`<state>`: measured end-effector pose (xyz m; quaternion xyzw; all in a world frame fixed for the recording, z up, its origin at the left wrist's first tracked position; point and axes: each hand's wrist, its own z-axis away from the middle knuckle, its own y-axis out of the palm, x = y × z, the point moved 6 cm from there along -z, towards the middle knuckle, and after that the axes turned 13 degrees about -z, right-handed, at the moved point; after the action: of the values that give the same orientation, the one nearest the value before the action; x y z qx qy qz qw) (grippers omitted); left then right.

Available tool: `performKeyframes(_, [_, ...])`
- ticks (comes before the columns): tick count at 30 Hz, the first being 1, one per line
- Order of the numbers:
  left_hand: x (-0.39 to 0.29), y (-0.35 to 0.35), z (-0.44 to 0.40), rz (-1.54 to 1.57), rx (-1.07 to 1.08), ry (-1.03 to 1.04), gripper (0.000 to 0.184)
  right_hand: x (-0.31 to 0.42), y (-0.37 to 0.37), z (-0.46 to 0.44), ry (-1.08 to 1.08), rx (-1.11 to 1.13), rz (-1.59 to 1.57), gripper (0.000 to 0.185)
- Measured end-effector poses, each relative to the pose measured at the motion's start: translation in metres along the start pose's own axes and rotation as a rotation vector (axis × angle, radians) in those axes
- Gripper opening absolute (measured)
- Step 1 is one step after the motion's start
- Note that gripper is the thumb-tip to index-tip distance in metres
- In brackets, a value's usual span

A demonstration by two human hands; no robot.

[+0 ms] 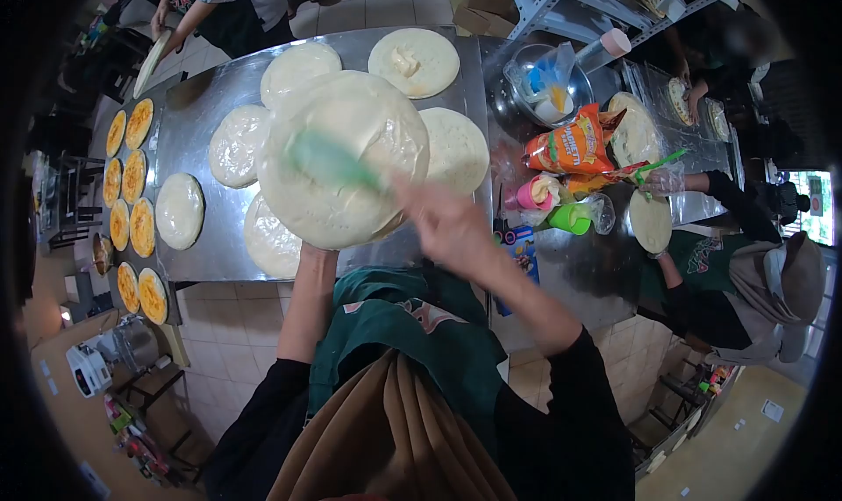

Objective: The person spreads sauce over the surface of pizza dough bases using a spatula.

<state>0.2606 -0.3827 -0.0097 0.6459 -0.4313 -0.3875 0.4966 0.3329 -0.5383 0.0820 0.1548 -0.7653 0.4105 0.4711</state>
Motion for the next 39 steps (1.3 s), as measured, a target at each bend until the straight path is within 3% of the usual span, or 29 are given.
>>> performKeyframes(1, [-0.001, 0.0, 0.002, 0.004, -0.003, 0.005, 0.059, 0.015, 0.016, 0.016, -0.066, 0.166, 0.061, 0.055])
performKeyframes(2, [-0.003, 0.001, 0.005, 0.005, -0.005, 0.009, 0.059, 0.025, 0.027, 0.03, 0.012, 0.335, 0.067, 0.061])
performKeyframes(3, [-0.003, -0.001, 0.007, 0.005, -0.012, 0.006, 0.059, 0.03, 0.031, 0.036, 0.028, 0.36, 0.032, 0.055])
performKeyframes(5, [-0.005, -0.003, 0.009, 0.012, -0.02, 0.011, 0.059, 0.022, 0.015, 0.03, 0.157, 0.262, -0.187, 0.046])
performKeyframes(7, [-0.006, -0.004, 0.008, 0.015, -0.02, 0.015, 0.059, -0.011, -0.018, 0.021, 0.134, -0.06, -0.179, 0.038])
performKeyframes(10, [-0.006, -0.002, 0.009, 0.02, -0.018, 0.011, 0.059, -0.014, -0.02, 0.016, 0.068, -0.109, -0.036, 0.039])
performKeyframes(13, [-0.007, -0.002, 0.012, 0.026, -0.022, 0.012, 0.059, 0.022, 0.025, 0.051, 0.031, 0.293, -0.005, 0.054])
performKeyframes(15, [-0.008, -0.001, 0.016, 0.024, -0.026, 0.012, 0.059, 0.024, 0.022, 0.054, 0.006, 0.288, -0.043, 0.056])
performKeyframes(18, [-0.01, 0.0, 0.014, 0.027, -0.024, 0.014, 0.059, -0.015, -0.024, 0.033, 0.06, -0.122, -0.166, 0.049])
performKeyframes(21, [-0.012, 0.002, 0.014, 0.028, -0.02, 0.019, 0.059, -0.006, -0.009, 0.037, 0.042, -0.008, -0.043, 0.048])
performKeyframes(23, [-0.013, 0.002, 0.014, 0.027, -0.018, 0.023, 0.059, 0.027, 0.018, 0.056, 0.066, 0.245, -0.069, 0.049])
performKeyframes(25, [-0.015, 0.001, 0.018, 0.026, -0.024, 0.026, 0.059, 0.032, 0.025, 0.066, -0.013, 0.285, -0.068, 0.046])
performKeyframes(27, [-0.015, 0.0, 0.018, 0.029, -0.028, 0.031, 0.059, -0.009, -0.011, 0.05, 0.053, -0.096, -0.167, 0.046])
performKeyframes(28, [-0.016, 0.001, 0.018, 0.032, -0.027, 0.03, 0.059, -0.015, -0.025, 0.037, 0.163, -0.107, -0.141, 0.047])
performKeyframes(31, [-0.015, 0.001, 0.018, 0.033, -0.022, 0.031, 0.058, 0.007, 0.009, 0.058, 0.006, 0.086, -0.013, 0.049])
performKeyframes(32, [-0.016, 0.0, 0.019, 0.035, -0.023, 0.036, 0.058, 0.023, 0.021, 0.067, 0.043, 0.212, 0.021, 0.051])
performKeyframes(33, [-0.017, 0.0, 0.02, 0.034, -0.025, 0.037, 0.058, 0.03, 0.029, 0.073, -0.049, 0.208, -0.083, 0.051])
performKeyframes(35, [-0.016, -0.003, 0.02, 0.04, -0.032, 0.038, 0.058, 0.024, 0.021, 0.069, 0.095, 0.185, -0.164, 0.045])
performKeyframes(37, [-0.017, -0.004, 0.019, 0.044, -0.032, 0.039, 0.058, -0.012, -0.004, 0.059, 0.151, -0.068, -0.205, 0.033])
performKeyframes(39, [-0.016, -0.004, 0.018, 0.048, -0.025, 0.043, 0.058, -0.011, -0.003, 0.052, 0.055, -0.115, -0.193, 0.033])
